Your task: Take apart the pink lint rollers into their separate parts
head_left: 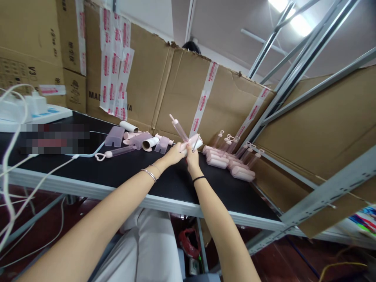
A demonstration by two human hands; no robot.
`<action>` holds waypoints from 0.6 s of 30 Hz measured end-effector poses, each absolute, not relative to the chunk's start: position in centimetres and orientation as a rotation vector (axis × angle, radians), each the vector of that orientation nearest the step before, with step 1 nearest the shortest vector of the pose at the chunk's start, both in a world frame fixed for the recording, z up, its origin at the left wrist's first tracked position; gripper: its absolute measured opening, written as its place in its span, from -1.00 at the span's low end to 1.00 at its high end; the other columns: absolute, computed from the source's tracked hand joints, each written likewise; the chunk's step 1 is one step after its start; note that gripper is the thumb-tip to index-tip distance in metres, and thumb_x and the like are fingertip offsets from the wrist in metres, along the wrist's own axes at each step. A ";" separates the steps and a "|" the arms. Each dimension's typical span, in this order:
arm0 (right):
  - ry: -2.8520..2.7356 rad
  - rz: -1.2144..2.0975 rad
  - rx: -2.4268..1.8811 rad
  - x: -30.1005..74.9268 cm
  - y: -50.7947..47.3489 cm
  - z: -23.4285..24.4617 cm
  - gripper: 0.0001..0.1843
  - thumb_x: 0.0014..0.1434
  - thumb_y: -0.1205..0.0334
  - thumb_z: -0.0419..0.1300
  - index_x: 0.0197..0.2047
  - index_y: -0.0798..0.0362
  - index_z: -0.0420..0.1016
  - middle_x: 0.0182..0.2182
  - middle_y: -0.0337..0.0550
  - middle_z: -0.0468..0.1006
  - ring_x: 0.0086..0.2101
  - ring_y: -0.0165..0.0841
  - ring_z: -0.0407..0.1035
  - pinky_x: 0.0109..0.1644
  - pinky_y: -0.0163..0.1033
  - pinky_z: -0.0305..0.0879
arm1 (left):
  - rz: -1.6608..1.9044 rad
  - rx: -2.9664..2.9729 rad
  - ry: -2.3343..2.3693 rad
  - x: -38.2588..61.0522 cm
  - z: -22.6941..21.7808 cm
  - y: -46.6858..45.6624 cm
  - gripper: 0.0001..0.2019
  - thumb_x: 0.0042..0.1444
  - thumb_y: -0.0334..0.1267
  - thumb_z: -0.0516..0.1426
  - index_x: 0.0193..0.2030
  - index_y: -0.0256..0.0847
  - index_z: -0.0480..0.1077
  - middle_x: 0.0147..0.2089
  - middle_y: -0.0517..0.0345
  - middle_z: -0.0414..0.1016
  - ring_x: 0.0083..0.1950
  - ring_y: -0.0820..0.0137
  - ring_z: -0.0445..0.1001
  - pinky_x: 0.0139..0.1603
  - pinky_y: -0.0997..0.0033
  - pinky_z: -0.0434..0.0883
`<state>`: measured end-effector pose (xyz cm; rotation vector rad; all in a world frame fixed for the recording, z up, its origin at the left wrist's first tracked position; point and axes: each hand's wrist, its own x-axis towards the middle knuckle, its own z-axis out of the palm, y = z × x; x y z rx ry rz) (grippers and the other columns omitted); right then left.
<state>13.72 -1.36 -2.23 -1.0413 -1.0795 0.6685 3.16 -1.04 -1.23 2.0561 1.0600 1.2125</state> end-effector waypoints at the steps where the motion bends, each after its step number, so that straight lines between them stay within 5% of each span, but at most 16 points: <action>1: -1.101 0.659 -1.046 13.8 -1.2 -2.3 -0.57 -0.01 -0.14 0.16 -0.29 0.07 0.28 -0.67 -0.40 0.30 -0.69 -0.54 0.15 -0.66 -0.42 0.03 | 1.232 2.053 1.061 3.3 -1.2 -1.0 -0.68 -0.07 -0.42 0.07 -0.10 -0.34 0.26 -0.13 -0.07 0.42 -0.11 0.25 0.40 -0.15 0.34 0.34; 5: -1.207 0.623 -1.032 14.4 -0.8 -2.4 -0.51 0.01 -0.19 0.11 -0.26 0.10 0.30 -0.65 -0.37 0.31 -0.64 -0.51 0.20 -0.61 -0.42 0.06 | 1.202 2.038 1.042 3.3 -1.1 -0.5 -0.65 -0.08 -0.45 0.06 -0.08 -0.36 0.26 -0.19 -0.02 0.40 -0.16 0.29 0.39 -0.20 0.36 0.32; 11: -1.362 0.743 -0.997 14.8 -0.8 -2.4 -0.50 -0.04 -0.22 0.17 -0.31 0.07 0.26 -0.73 -0.42 0.21 -0.73 -0.55 0.08 -0.69 -0.42 -0.05 | 1.030 1.812 0.865 2.1 -1.2 0.3 -0.44 -0.24 -0.61 0.07 0.01 -0.33 0.19 -0.48 0.27 0.29 -0.53 0.50 0.27 -0.51 0.49 0.19; 18: -1.425 0.965 -0.968 15.0 -1.0 -2.5 -0.50 -0.06 -0.25 0.18 -0.41 0.02 0.18 -0.81 -0.47 0.14 -0.81 -0.58 -0.07 -0.79 -0.43 -0.16 | 0.915 1.508 0.620 1.0 -1.3 -1.0 -0.52 -0.18 -0.70 -0.04 -0.08 -0.28 0.20 -0.50 0.26 0.34 -0.52 0.51 0.36 -0.52 0.53 0.13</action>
